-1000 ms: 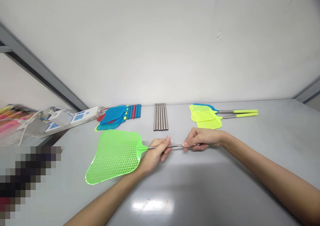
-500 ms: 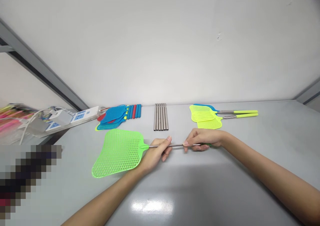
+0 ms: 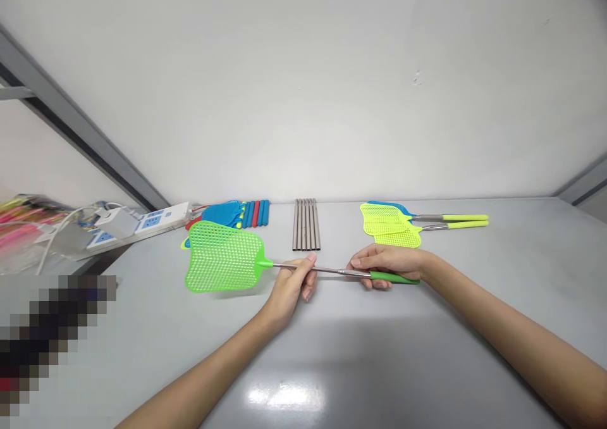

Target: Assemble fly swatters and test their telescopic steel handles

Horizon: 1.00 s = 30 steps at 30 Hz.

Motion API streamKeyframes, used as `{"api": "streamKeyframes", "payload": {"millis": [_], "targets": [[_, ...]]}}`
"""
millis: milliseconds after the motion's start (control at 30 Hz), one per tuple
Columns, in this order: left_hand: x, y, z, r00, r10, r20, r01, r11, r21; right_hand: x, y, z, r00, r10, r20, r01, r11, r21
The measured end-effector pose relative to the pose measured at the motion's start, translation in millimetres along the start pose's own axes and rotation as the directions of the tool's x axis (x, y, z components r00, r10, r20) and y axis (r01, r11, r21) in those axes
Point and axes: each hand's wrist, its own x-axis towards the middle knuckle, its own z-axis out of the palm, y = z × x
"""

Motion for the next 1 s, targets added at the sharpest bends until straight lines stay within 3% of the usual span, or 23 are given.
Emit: {"api": "streamKeyframes", "payload": {"millis": [400, 700, 1000], "targets": [[-6, 6, 2, 0.985, 0.050, 0.164, -0.097, 0.952, 0.289, 0, -2, 8, 0.999, -0.027, 0.033, 0.030, 0.993, -0.112], [-6, 2, 4, 0.964, 0.068, 0.257, -0.148, 0.940, 0.306, 2, 0, 16, 0.994, 0.004, 0.112, 0.014, 0.987, -0.162], [-5, 2, 3, 0.967, 0.042, 0.251, -0.129, 0.932, 0.339, 1, -2, 16, 0.991, 0.011, 0.136, 0.007, 0.991, -0.133]]}}
